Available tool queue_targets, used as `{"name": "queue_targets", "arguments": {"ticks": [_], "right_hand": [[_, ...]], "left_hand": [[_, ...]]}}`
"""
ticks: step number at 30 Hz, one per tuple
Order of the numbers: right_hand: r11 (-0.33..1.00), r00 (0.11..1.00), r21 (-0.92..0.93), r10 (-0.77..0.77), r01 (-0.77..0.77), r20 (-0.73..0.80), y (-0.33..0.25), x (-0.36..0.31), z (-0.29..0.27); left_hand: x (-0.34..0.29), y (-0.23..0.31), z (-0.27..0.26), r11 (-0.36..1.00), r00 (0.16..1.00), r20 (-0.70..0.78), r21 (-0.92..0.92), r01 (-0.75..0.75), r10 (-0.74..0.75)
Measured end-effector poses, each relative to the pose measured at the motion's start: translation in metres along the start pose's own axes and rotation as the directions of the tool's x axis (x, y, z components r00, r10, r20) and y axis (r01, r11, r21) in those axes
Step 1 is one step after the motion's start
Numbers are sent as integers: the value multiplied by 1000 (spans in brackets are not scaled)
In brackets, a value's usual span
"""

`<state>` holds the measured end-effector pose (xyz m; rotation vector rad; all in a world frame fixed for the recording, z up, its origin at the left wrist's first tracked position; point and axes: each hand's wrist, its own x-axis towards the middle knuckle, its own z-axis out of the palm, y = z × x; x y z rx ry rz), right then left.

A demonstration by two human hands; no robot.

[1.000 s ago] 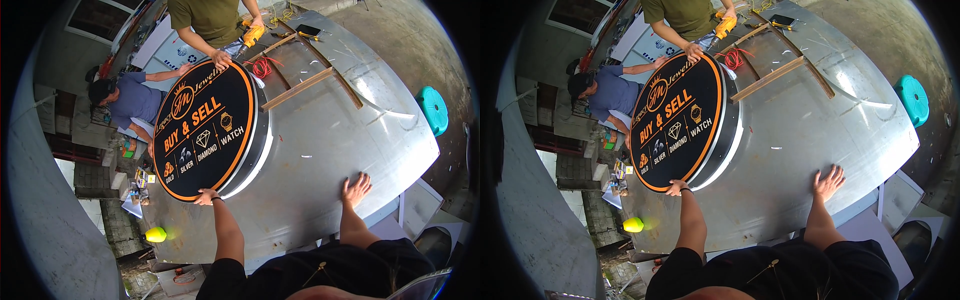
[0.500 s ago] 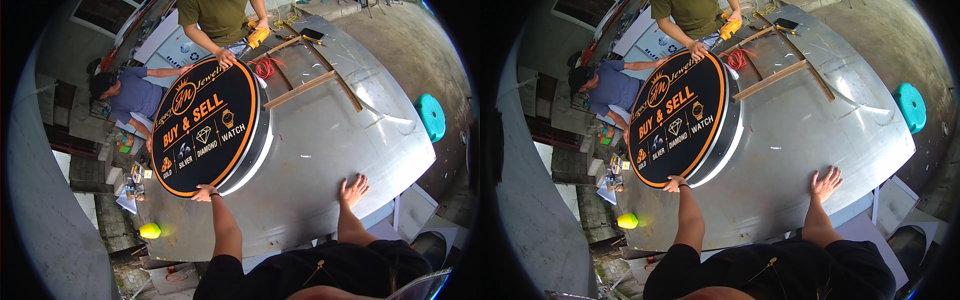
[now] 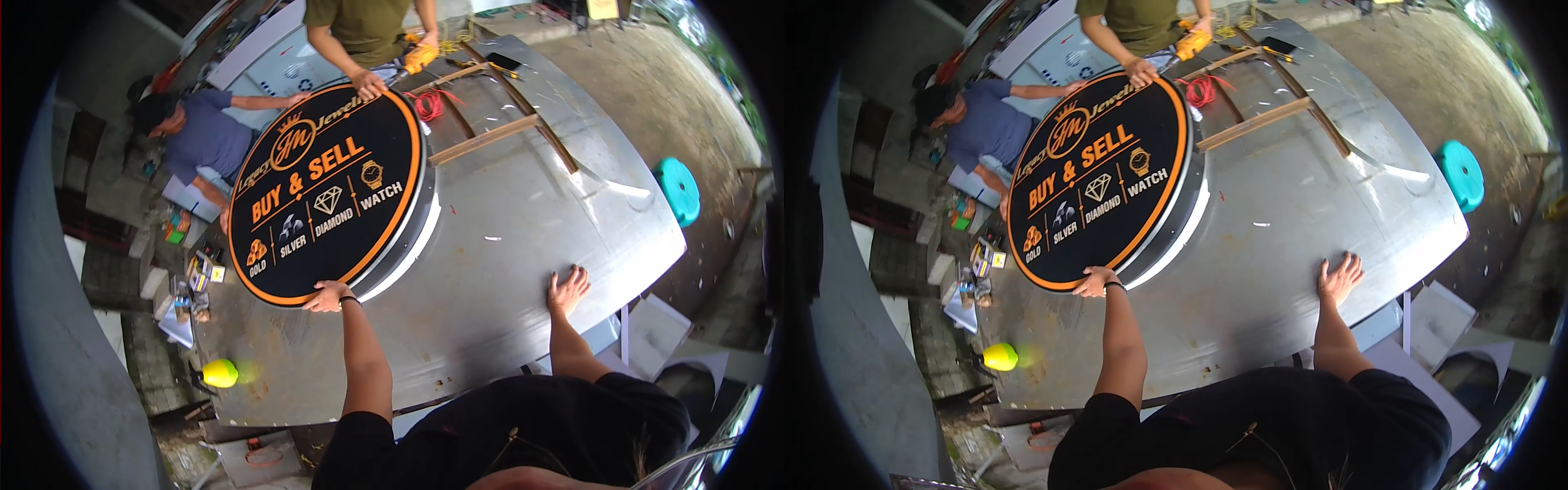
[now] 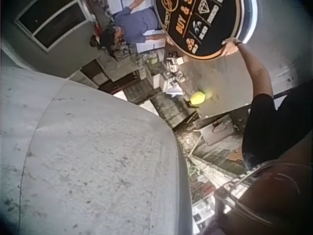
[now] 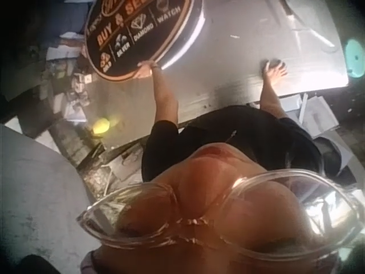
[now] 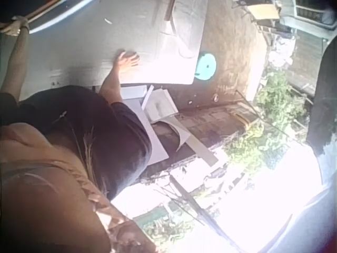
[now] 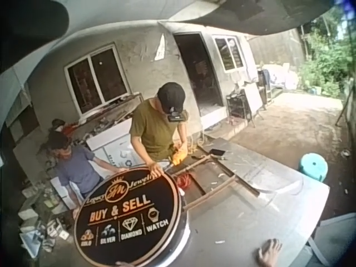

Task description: Assembling and testing a large circular backlit sign on a metal fabrication table.

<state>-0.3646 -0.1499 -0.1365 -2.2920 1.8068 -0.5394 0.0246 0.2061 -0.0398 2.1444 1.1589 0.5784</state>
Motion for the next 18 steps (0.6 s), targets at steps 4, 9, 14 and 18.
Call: {"name": "queue_targets", "arguments": {"ticks": [4,9,14,18], "right_hand": [[992,999,121,-46,47,-15,14,10,-7],[764,982,633,1,-125,191,40,24,-22],[770,979,622,203,-139,-32,122,-43,-106],[854,915,410,391,-320,-100,202,-134,-147]], "left_hand": [[2,-7,15,1000,977,-215,-15,4,-7],[42,-31,50,920,920,28,8,-391,391],[-15,-14,36,708,652,314,-111,-697,691],[-110,-28,29,540,413,428,-234,-808,804]]}}
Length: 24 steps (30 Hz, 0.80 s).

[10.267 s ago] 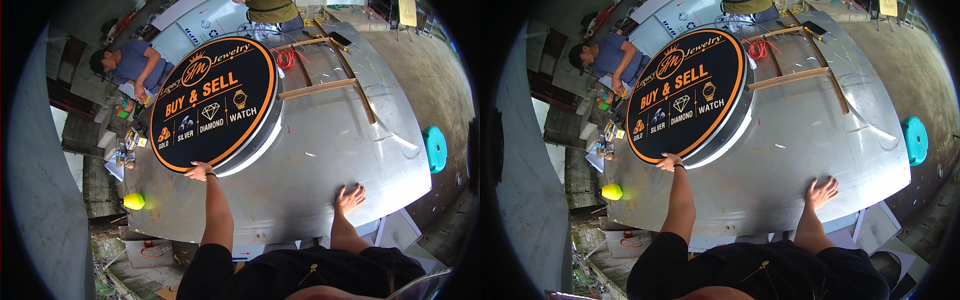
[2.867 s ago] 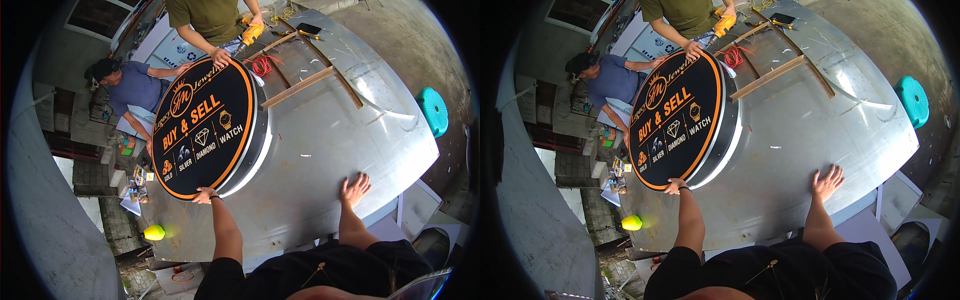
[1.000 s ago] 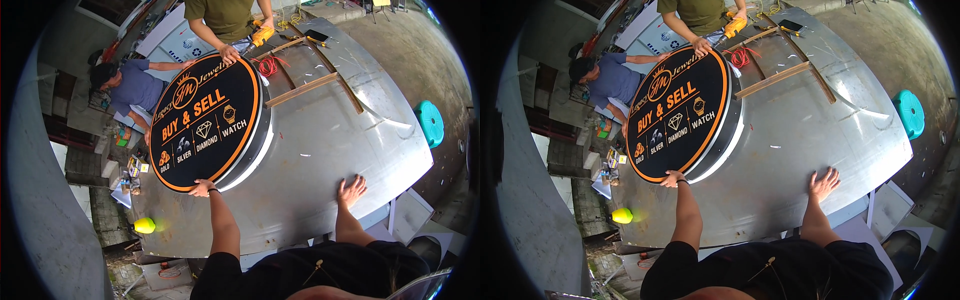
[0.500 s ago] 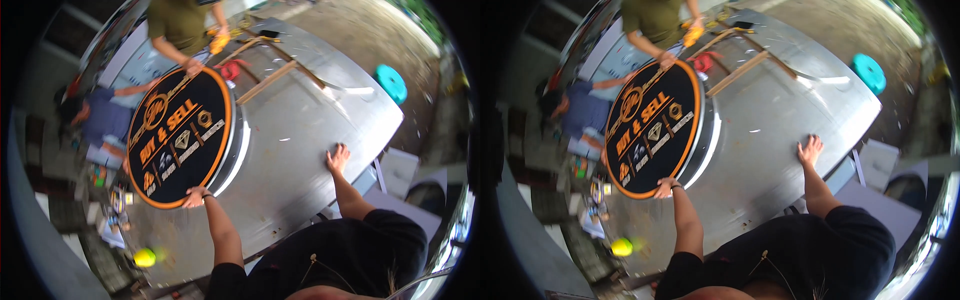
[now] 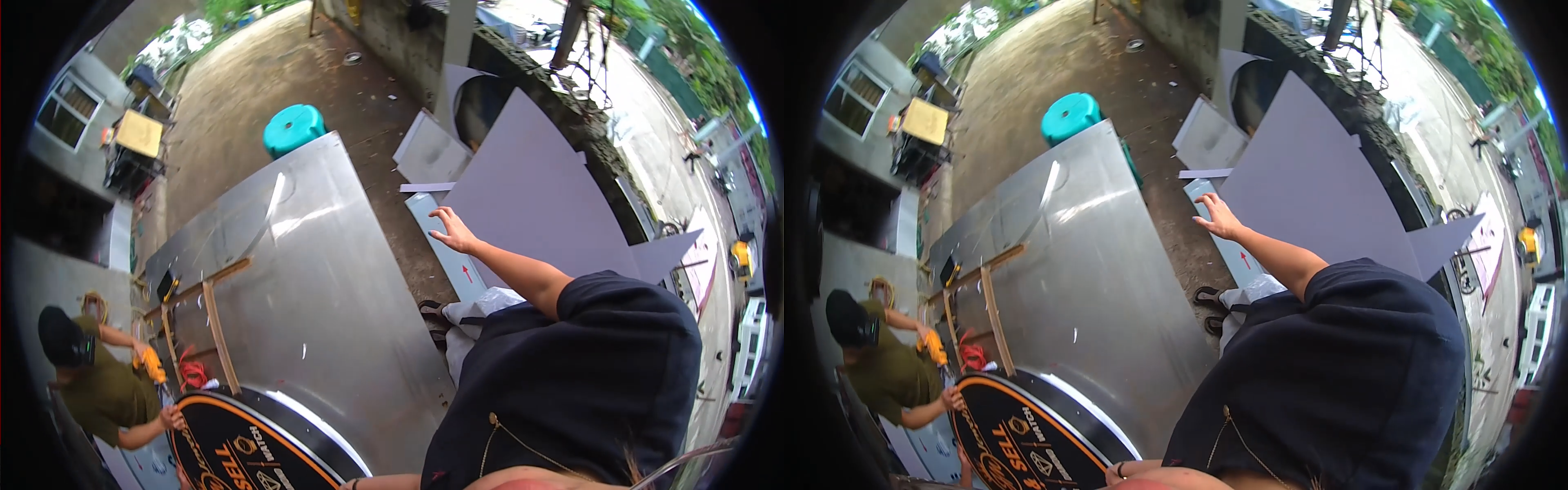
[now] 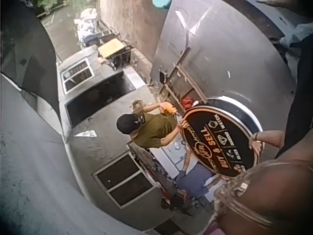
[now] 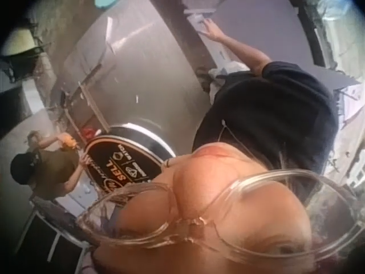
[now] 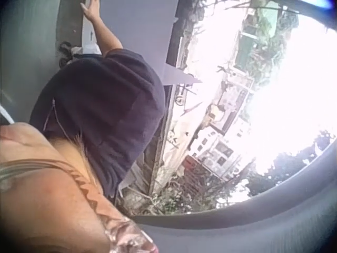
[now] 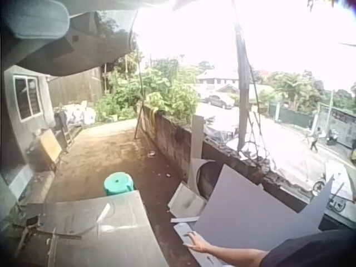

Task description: Assembling and testing a large circular backlit sign on a metal fabrication table.

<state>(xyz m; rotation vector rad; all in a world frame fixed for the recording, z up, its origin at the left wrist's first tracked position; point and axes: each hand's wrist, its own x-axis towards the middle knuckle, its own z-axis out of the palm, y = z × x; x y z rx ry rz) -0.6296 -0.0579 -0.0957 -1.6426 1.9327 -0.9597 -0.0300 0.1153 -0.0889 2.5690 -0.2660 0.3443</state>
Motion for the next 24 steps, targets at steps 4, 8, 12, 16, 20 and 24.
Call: {"name": "queue_targets", "arguments": {"ticks": [4,8,12,16,20,24], "right_hand": [[962,962,-143,208,-234,-179,51,-55,-97],[898,863,-170,316,-406,-395,72,-92,-163],[849,688,-92,354,-521,-633,94,-121,-214],[733,537,-17,482,-680,-692,133,-140,-242],[543,353,123,684,-830,-638,165,-134,-248],[439,238,219,768,-871,-594,185,-117,-248]], "left_hand": [[-64,65,30,965,952,161,-69,-253,261],[-160,131,45,874,830,274,-194,-447,485],[-196,177,46,763,716,266,-264,-590,646],[-203,202,39,674,637,220,-255,-694,739],[-210,228,34,597,572,169,-219,-772,802],[-217,263,36,515,502,115,-186,-837,857]]}}
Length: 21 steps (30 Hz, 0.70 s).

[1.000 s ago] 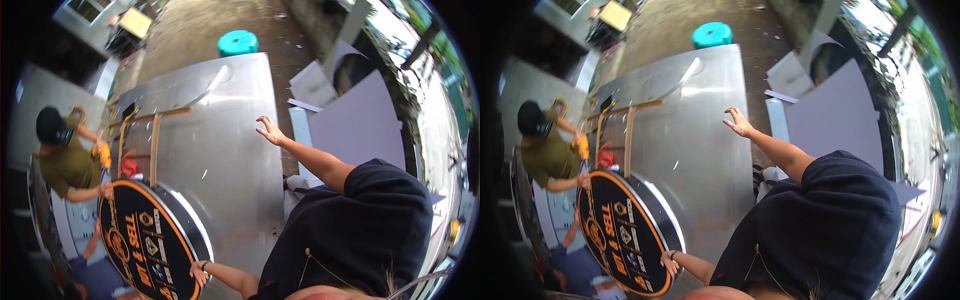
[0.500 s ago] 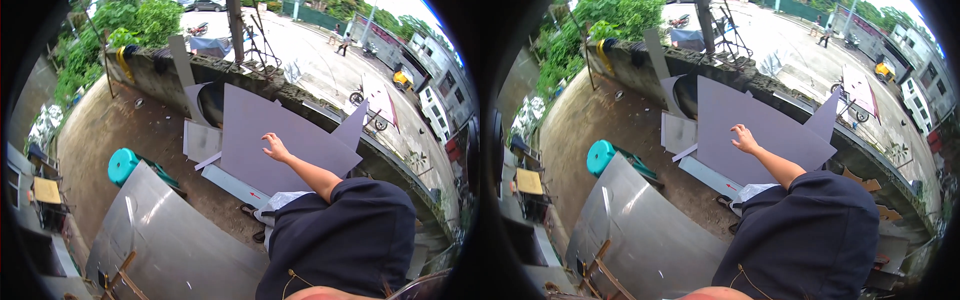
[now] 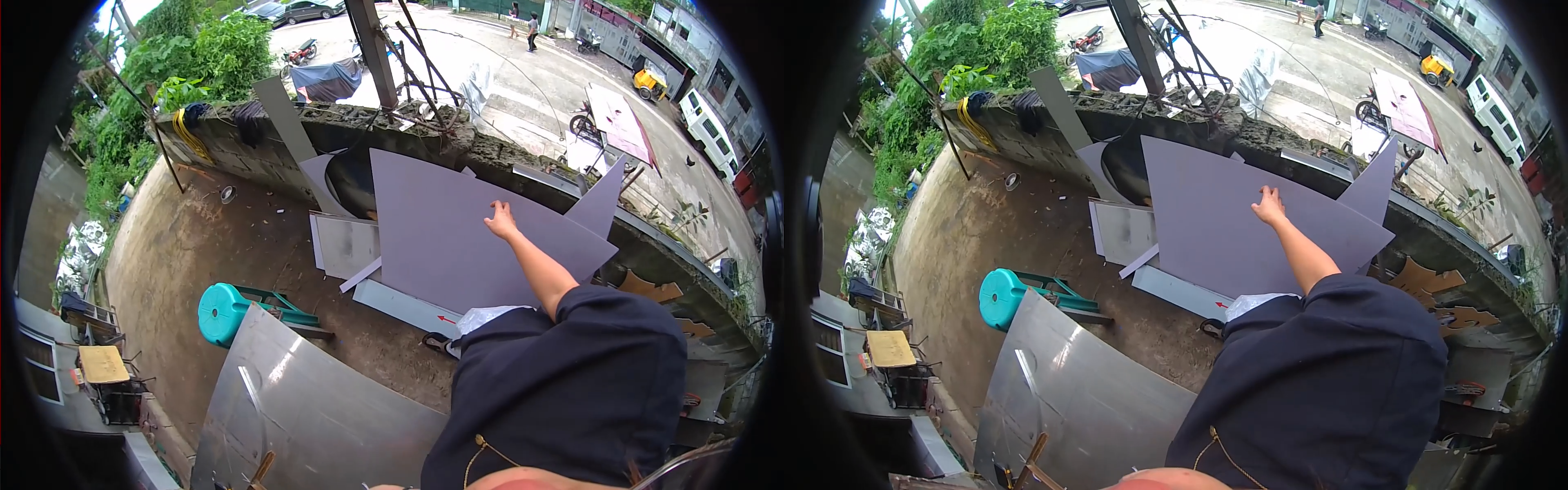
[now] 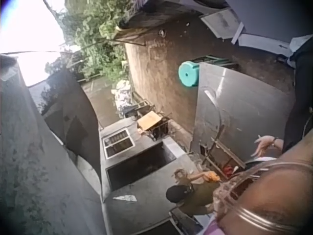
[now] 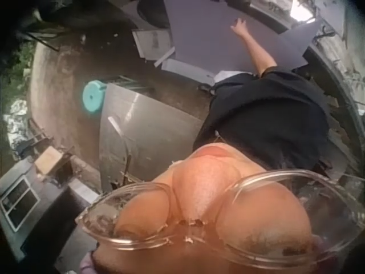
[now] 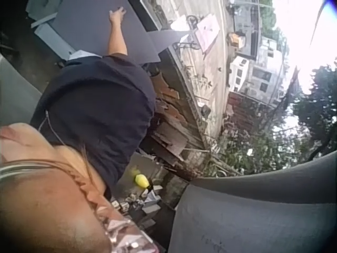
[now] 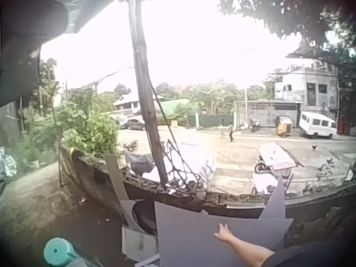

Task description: Assembling and testing a large circular backlit sign on a metal fabrication table.

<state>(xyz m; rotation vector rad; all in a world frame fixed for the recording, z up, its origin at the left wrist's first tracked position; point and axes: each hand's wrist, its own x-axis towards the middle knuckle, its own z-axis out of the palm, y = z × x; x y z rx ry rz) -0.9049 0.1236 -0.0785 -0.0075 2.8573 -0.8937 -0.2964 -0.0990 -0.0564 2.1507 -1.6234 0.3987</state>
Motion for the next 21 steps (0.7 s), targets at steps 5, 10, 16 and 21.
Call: {"name": "queue_targets", "arguments": {"ticks": [5,10,16,21], "right_hand": [[993,992,10,121,-121,22,-21,25,24],[996,995,22,85,-84,-47,-26,56,41],[992,980,-69,92,-106,-178,-2,98,45],[948,886,-103,237,-300,-398,-17,116,81]], "left_hand": [[13,34,9,992,995,-13,78,-95,96],[-1,76,67,998,874,482,-16,-54,55],[10,114,72,999,740,671,-47,-21,48],[21,122,78,1000,715,699,-11,27,-11]]}}
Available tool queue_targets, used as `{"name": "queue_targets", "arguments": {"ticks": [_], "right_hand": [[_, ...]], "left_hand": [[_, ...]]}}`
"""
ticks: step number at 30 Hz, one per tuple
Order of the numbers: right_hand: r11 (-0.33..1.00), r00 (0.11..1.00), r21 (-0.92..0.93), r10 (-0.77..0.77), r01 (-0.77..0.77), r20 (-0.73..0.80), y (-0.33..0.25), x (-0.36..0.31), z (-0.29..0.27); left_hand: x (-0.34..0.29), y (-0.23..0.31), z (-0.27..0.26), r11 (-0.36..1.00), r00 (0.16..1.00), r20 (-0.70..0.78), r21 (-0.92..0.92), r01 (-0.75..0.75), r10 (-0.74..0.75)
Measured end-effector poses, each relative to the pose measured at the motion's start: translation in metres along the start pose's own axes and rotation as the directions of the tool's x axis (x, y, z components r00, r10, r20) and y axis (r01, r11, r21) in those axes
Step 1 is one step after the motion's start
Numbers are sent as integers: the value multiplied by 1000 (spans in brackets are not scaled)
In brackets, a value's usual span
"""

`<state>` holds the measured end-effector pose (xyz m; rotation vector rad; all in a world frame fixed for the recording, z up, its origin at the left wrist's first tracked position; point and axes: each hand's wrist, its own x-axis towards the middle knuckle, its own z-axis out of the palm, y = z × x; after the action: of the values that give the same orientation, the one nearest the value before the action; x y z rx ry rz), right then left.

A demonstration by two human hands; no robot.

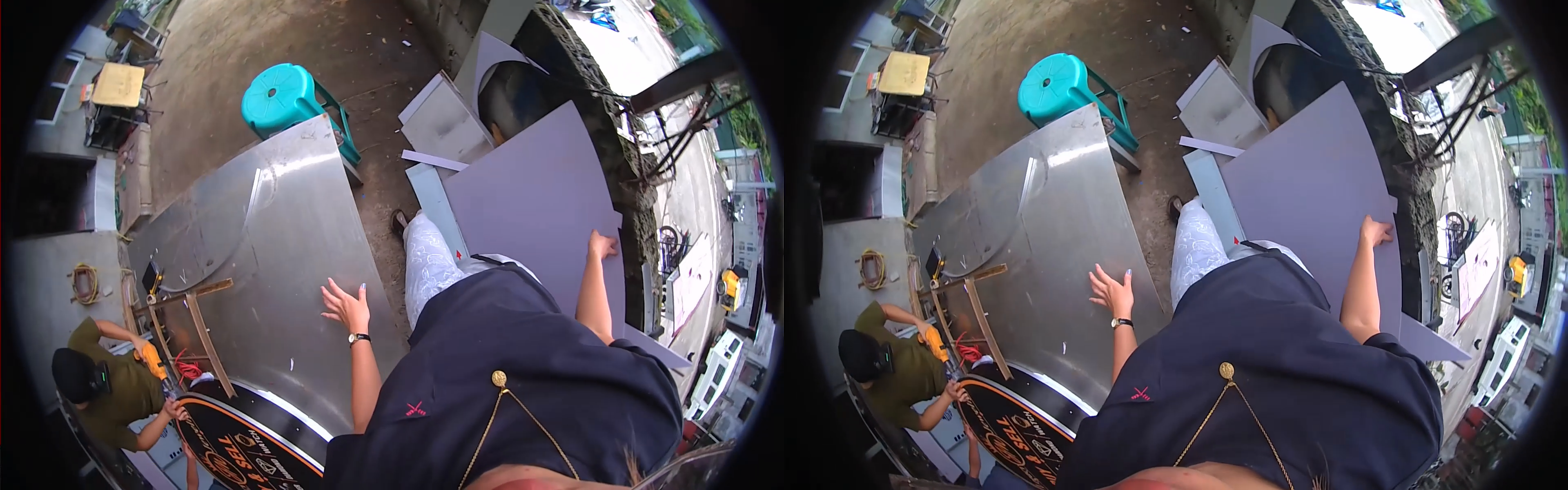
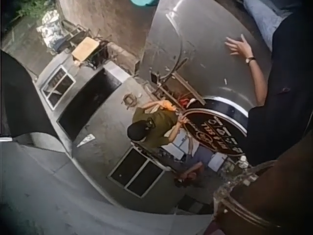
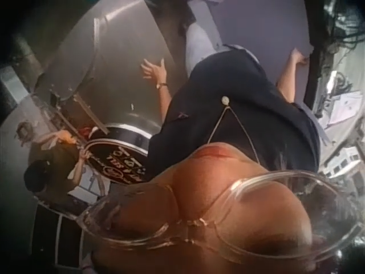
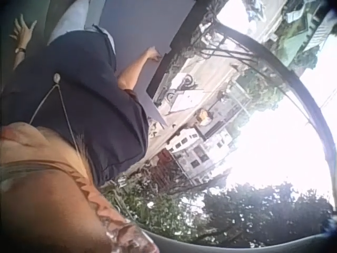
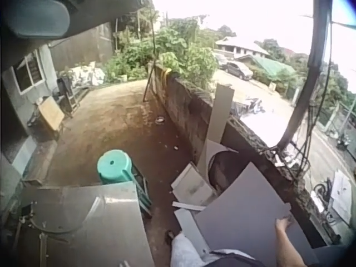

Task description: Assembling and testing a large circular backlit sign on a metal fabrication table.

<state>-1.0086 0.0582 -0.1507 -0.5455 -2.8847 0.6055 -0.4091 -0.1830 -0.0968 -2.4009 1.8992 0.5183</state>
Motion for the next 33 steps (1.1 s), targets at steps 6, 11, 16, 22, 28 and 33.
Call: {"name": "queue_targets", "arguments": {"ticks": [6,11,16,22,28,33], "right_hand": [[967,999,-254,18,-25,-31,-17,-23,25],[857,988,-511,12,70,154,-30,19,64],[536,524,-165,-635,828,568,-259,-93,155],[-103,-261,281,-743,954,616,-342,-137,181],[-568,-836,621,-451,540,314,-443,-193,275],[-293,-686,632,-451,718,570,-564,-367,226]], "left_hand": [[35,18,-11,998,997,-59,-47,47,-50],[89,47,-13,989,990,-126,-141,45,-63],[158,96,-49,984,993,-107,-173,31,-50],[231,123,-90,963,951,-255,-245,113,-177],[244,164,-93,892,917,-222,-389,229,-332],[162,151,-72,827,827,-244,-410,386,-507]]}}
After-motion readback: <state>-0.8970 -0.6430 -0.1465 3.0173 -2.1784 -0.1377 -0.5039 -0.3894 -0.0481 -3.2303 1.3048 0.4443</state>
